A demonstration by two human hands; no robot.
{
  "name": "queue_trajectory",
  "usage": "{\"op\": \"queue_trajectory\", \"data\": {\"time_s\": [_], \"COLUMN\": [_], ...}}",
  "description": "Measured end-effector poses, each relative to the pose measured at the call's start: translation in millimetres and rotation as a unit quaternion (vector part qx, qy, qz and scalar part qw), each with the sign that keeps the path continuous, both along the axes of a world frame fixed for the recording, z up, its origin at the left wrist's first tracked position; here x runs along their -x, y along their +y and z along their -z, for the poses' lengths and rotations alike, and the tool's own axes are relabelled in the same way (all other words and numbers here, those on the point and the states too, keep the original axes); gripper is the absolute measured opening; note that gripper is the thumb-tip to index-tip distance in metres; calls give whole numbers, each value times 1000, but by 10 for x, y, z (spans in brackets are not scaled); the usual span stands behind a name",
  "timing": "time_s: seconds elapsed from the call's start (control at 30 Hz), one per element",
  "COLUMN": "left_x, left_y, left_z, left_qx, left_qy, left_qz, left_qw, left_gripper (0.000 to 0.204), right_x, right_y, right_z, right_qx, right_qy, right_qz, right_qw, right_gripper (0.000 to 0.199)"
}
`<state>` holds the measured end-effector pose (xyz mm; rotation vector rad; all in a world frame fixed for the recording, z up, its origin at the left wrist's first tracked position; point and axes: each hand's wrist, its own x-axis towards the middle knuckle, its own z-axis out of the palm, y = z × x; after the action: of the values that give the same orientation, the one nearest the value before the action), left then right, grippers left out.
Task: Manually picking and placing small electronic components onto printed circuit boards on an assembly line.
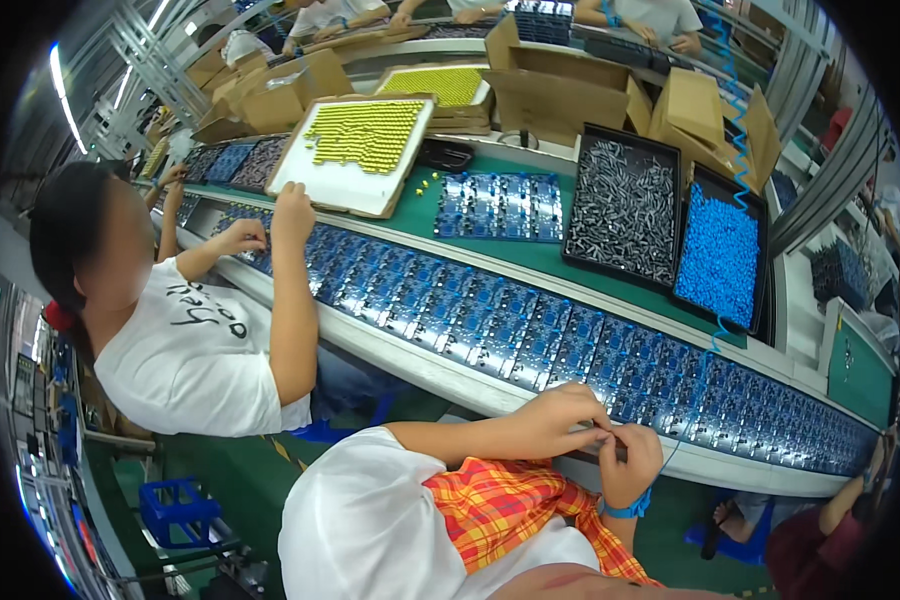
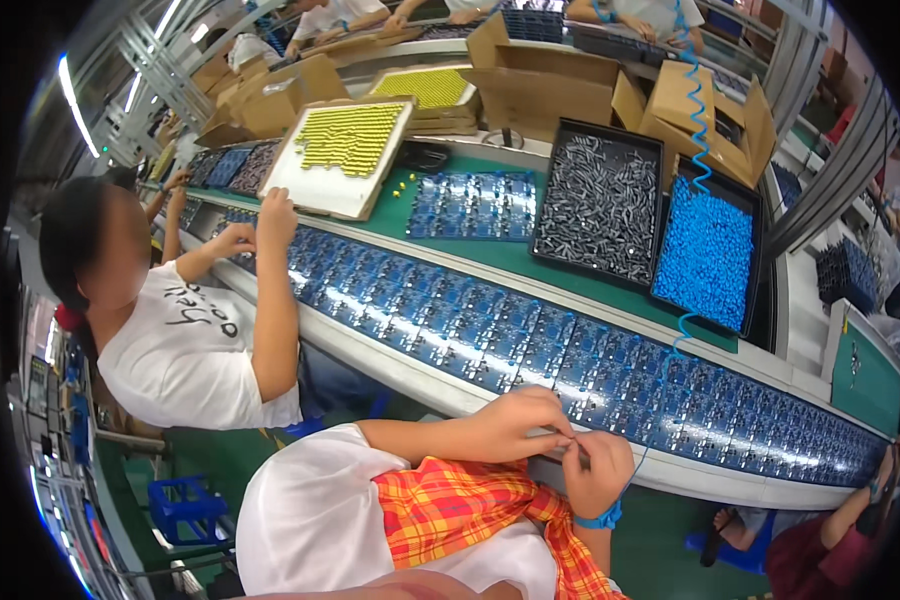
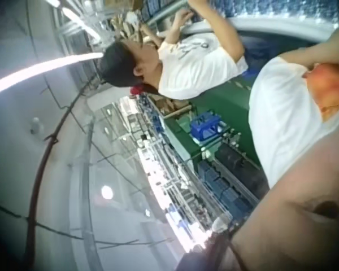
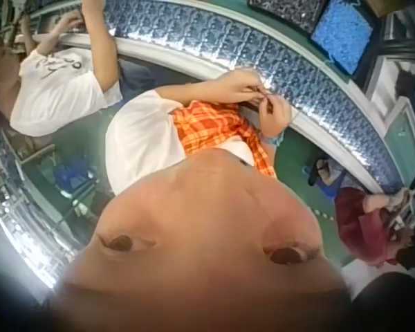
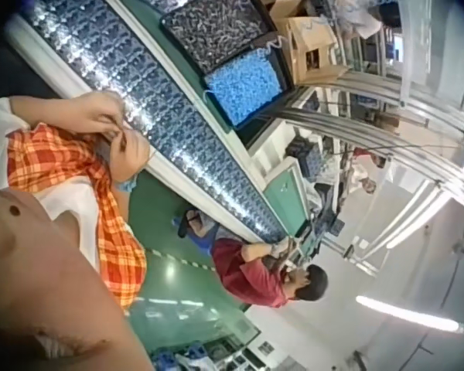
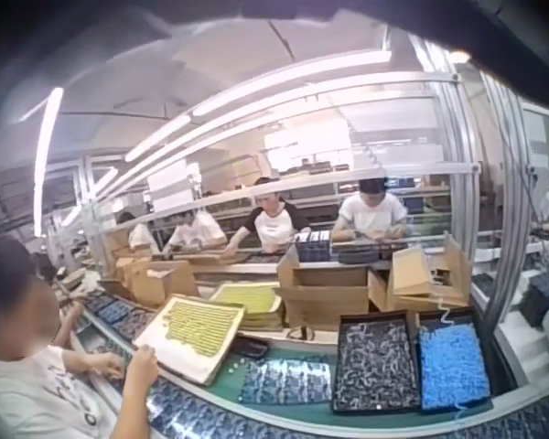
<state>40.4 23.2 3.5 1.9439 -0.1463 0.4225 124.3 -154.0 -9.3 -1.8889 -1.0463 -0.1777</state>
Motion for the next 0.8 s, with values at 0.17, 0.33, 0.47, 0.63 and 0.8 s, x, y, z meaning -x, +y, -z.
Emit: {"op": "queue_trajectory", "data": {"time_s": [0.17, 0.33, 0.47, 0.63, 0.8], "left_x": [50, 21, -1, 26, -5], "left_y": [18, 21, 26, 75, 52], "left_z": [-14, 12, -29, -80, -90], "left_qx": [12, 34, 22, -10, -30], "left_qy": [-5, -4, -6, 22, 22], "left_qz": [2, 11, 17, 0, -20], "left_qw": [1000, 999, 1000, 1000, 999], "left_gripper": [12, 16, 17, 17, 18], "right_x": [-8, -18, -19, -64, -107], "right_y": [14, -9, -7, 73, 79], "right_z": [-91, -66, -67, -71, -65], "right_qx": [-4, 5, 6, 11, -11], "right_qy": [-41, -41, -39, -41, -40], "right_qz": [-28, -19, 13, 2, -29], "right_qw": [999, 999, 999, 999, 999], "right_gripper": [19, 21, 25, 26, 24]}}
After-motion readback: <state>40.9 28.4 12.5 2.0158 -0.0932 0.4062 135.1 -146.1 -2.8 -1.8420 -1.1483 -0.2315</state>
